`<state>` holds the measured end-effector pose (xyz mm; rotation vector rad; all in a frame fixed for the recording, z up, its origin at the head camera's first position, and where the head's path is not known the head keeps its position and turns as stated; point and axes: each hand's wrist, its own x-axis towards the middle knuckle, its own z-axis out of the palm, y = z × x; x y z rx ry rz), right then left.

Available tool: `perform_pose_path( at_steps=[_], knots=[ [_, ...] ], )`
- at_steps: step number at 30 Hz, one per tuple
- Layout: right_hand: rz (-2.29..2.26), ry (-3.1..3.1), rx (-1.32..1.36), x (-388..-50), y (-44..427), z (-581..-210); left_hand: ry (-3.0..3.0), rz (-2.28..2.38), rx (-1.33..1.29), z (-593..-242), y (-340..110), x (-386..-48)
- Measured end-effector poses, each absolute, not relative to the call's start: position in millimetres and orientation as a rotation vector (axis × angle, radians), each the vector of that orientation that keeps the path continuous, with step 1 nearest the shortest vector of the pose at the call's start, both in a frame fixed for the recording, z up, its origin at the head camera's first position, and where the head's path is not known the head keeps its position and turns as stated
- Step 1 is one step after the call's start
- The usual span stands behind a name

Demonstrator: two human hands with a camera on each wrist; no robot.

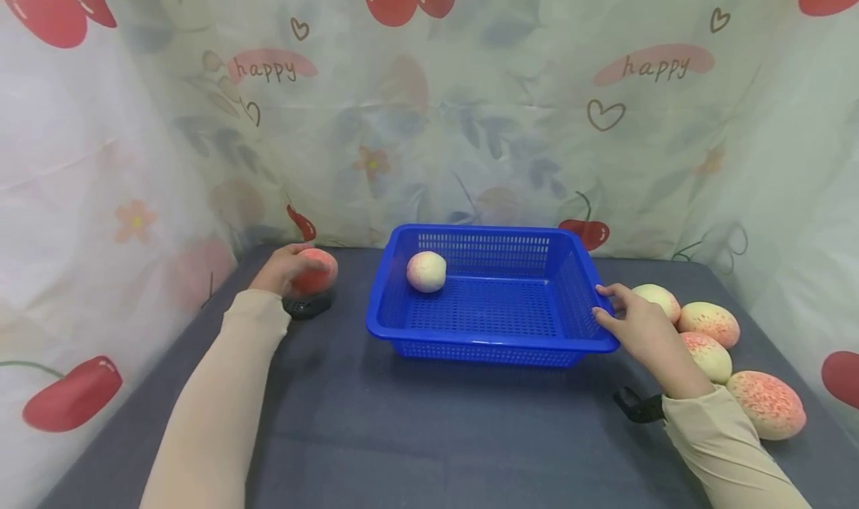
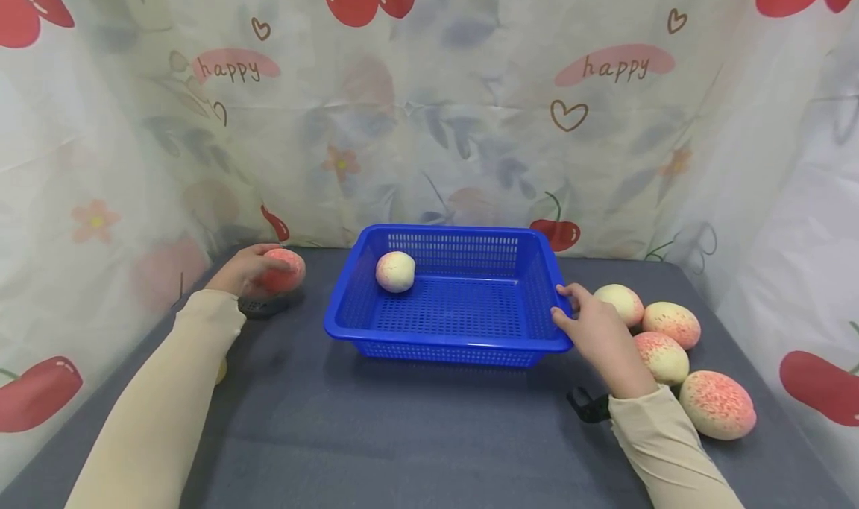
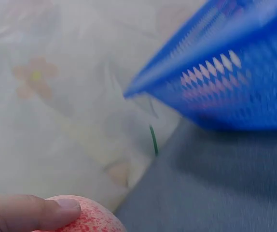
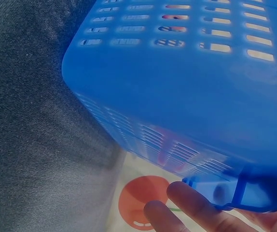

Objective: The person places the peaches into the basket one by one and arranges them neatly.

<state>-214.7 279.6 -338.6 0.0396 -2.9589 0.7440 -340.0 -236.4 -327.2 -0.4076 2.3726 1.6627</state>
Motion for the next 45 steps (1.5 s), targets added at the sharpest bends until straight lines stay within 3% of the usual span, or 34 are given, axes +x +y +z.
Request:
perform_pose_path(
  at_steps=[22,45],
  knots=[
    [0.762,-2.967,0.028,-214,280,-341,2.339,1.799,-0.039,-256,-171,-327],
    [0.758,-2.946,0.037,-213,279,-341,2.178,1.917,0.140,-252,-90,-338]
  ],
)
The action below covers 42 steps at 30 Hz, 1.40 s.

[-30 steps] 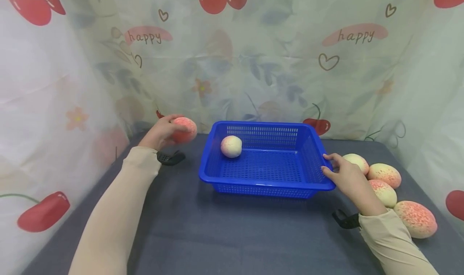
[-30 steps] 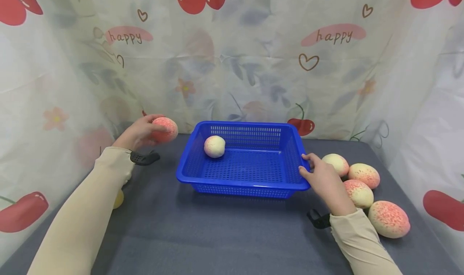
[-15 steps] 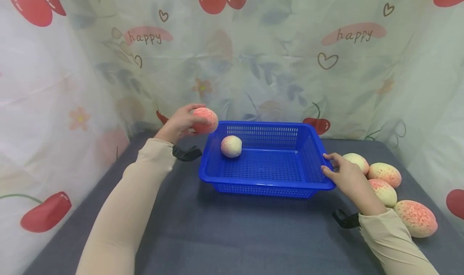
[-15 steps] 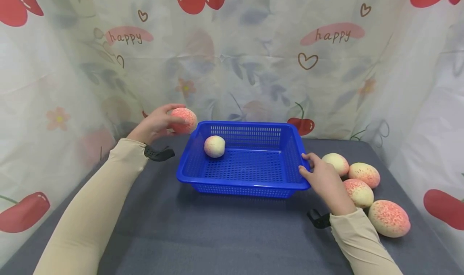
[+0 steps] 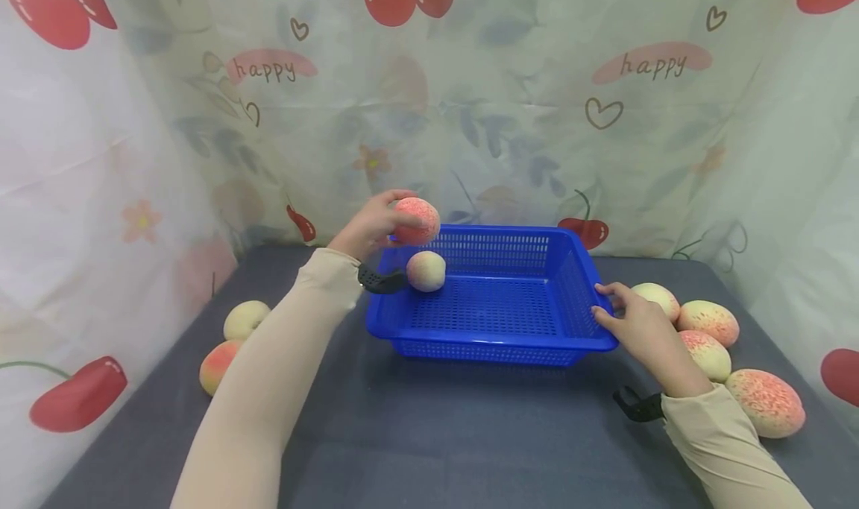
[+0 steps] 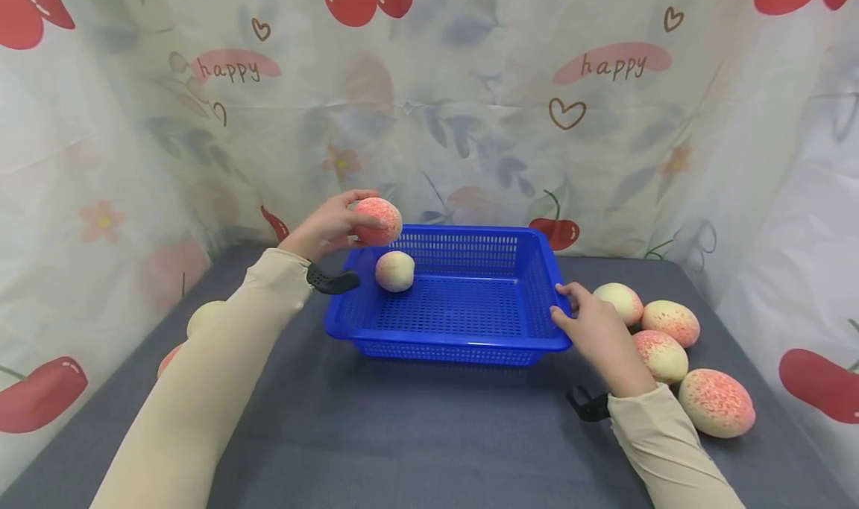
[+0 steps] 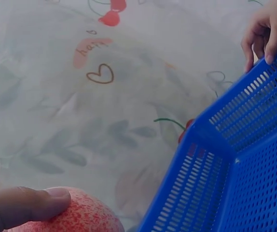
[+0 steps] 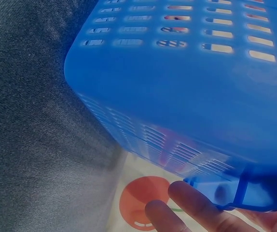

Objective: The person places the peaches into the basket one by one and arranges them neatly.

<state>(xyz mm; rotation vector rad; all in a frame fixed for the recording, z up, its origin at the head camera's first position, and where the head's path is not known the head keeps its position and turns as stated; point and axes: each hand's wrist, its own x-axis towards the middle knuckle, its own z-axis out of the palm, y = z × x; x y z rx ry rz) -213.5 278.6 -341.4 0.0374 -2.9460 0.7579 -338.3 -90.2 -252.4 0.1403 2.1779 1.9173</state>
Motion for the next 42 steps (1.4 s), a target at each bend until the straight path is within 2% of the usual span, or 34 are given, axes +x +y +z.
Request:
perform_pose_path(
  at_steps=[21,42],
  knots=[
    [0.774,-2.976,0.017,-215,281,-342,2.181,1.902,0.118,-288,-33,-351],
    [0.786,-2.967,0.019,-213,279,-344,2.259,1.711,0.097,-313,-15,-356]
  ],
)
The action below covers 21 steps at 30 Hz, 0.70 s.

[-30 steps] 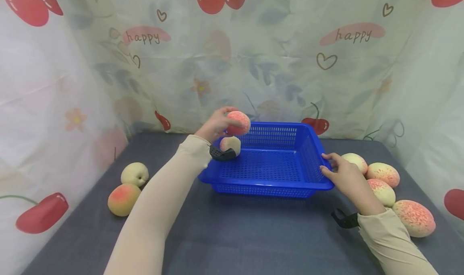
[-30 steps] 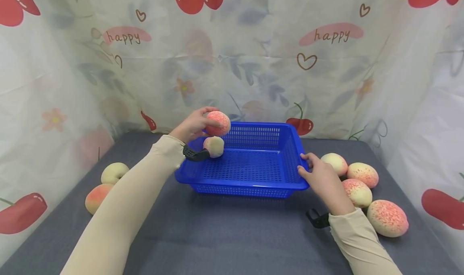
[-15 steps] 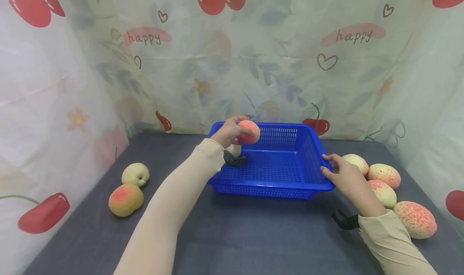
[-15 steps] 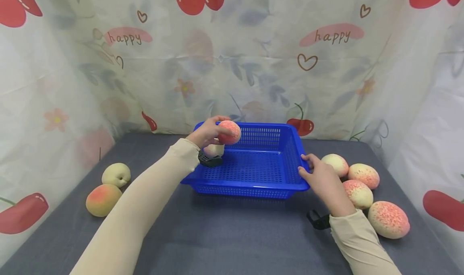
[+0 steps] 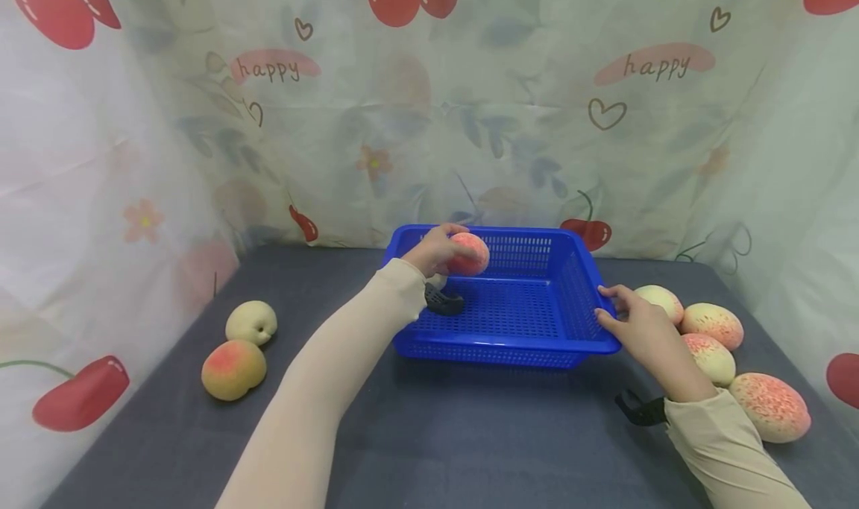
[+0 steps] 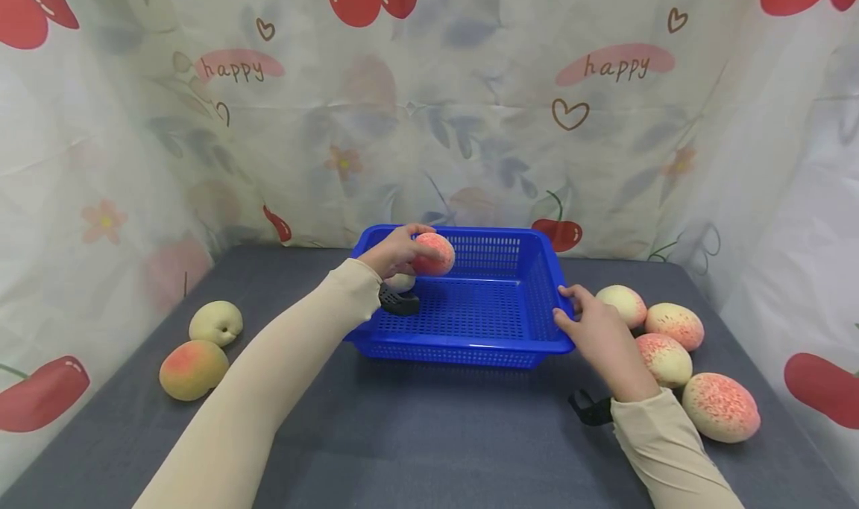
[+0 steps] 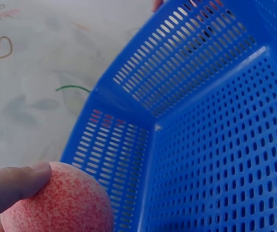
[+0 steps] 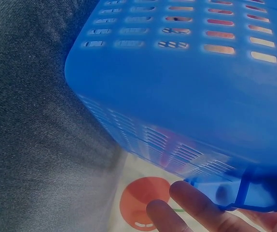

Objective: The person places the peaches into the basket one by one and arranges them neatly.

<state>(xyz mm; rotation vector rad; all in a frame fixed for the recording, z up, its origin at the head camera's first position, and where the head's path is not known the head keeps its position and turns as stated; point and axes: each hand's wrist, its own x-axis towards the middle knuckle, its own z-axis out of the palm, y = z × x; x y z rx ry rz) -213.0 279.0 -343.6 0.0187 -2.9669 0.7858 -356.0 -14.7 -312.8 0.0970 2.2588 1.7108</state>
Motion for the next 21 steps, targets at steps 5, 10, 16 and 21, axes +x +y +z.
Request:
perform_pose_path(
  at_steps=[5,10,16,21],
  knots=[
    [0.783,-2.962,0.018,-212,279,-345,2.278,1.668,0.115,-317,-12,-356],
    [0.784,-2.958,0.014,-212,278,-345,2.264,1.650,0.118,-322,-10,-356],
    [0.786,-2.953,0.024,-211,278,-346,2.295,1.611,0.108,-327,-9,-355],
    [0.779,-2.953,0.033,-211,279,-346,2.308,1.581,0.108,-331,-8,-353]
  ],
)
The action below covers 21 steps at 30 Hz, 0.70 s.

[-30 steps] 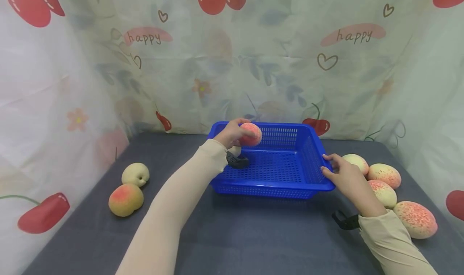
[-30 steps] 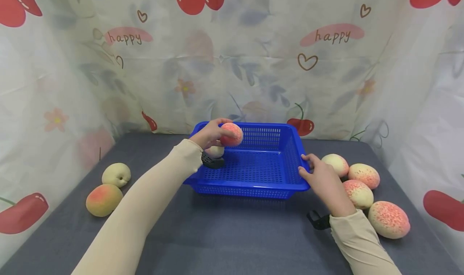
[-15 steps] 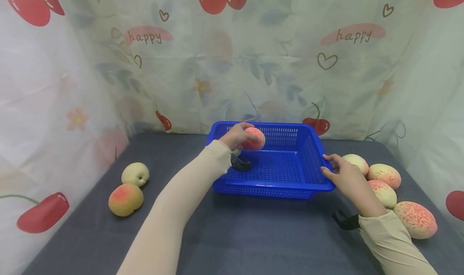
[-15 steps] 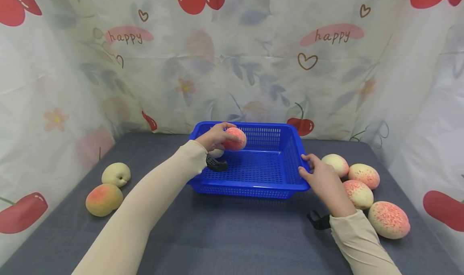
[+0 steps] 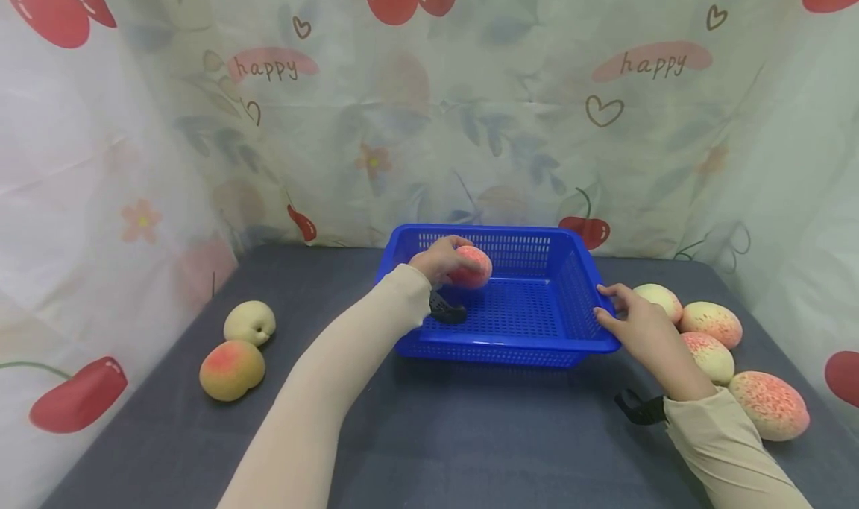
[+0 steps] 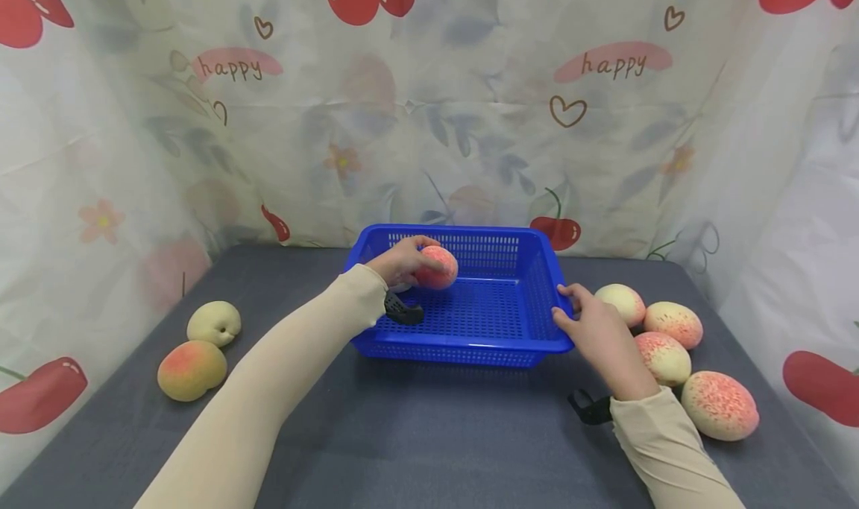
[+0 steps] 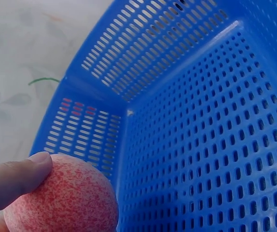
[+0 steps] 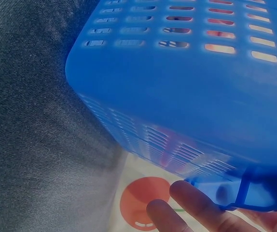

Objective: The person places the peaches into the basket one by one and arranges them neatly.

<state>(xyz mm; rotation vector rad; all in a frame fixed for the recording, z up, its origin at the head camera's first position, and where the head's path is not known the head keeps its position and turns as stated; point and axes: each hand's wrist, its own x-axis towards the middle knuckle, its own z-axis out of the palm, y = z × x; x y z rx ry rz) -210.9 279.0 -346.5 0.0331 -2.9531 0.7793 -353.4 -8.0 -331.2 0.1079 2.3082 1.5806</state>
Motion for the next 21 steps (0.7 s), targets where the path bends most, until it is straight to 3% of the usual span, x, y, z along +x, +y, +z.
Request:
perform_pose_path(
  at_steps=[21],
  knots=[
    [0.777,-2.974,0.020,-212.6,279.1,-340.5,2.430,1.319,0.196,-337.6,0.3,-349.9]
  ],
)
